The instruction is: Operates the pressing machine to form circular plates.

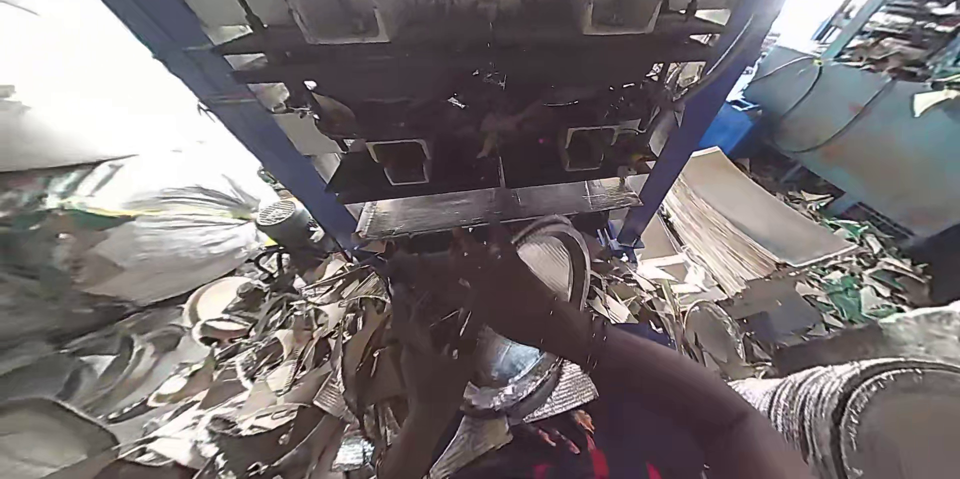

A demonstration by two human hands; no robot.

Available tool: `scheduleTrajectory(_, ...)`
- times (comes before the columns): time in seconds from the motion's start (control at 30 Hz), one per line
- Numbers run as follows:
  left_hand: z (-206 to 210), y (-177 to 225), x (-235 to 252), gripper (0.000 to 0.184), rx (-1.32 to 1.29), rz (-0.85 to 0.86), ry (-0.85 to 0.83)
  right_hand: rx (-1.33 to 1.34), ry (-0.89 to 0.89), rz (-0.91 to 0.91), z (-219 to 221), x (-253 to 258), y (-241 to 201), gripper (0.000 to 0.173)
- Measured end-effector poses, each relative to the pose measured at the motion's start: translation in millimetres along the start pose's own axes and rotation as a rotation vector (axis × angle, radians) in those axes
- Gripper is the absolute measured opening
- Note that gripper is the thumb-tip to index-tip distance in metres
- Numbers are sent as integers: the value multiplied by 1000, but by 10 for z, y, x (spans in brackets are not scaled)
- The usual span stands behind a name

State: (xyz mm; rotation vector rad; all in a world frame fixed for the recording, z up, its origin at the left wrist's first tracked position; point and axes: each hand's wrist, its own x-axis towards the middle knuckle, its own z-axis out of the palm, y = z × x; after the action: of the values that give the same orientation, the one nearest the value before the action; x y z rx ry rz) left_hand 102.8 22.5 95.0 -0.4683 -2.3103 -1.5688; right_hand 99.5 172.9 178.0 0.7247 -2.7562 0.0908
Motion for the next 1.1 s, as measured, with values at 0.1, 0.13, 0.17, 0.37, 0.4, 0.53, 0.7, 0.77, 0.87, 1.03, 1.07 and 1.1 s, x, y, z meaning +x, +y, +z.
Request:
scheduleTrajectory(0.1,-128,-174,23,99,10,45,73,76,49,105,208,-112,557,32)
scheduleTrajectory(0.13,-184,-245,20,99,8,52,86,127,64,184,278,-215,762,41)
scheduleTrajectory(0.17,-252,-324,15,95,-5,44,105,214,13,317,310,-343,936,48)
scheduleTrajectory(0.37,-632,-1075,-223,46,-124,-406,329,1121,-319,730,1472,-1422,785,23)
scheduleTrajectory(0.4,-638,-1170,-312,41,-146,-548,366,1207,-395,633,1606,-1516,525,21)
scheduleTrajectory(0.53,-476,-1328,-749,33,-353,-882,460,972,-525,183,1855,-1449,-351,42)
scheduleTrajectory(0.7,-235,-1168,-640,18,-648,-945,525,602,-632,450,2010,-1469,-8,37)
scheduleTrajectory(0.77,-265,-1107,-532,25,-679,-867,445,446,-568,792,2013,-1600,488,46)
scheduleTrajectory(0.87,-280,-1109,-397,33,-671,-737,397,412,-325,1084,1576,-1749,1127,61)
scheduleTrajectory(1.03,-36,-456,-242,33,-447,-650,193,1180,520,926,782,-1877,937,65)
scheduleTrajectory(1.07,25,-409,-210,37,-492,-607,101,1219,605,890,629,-1947,888,68)
scheduleTrajectory(1.1,69,-369,-168,40,-556,-545,-9,1178,701,880,461,-2045,840,68)
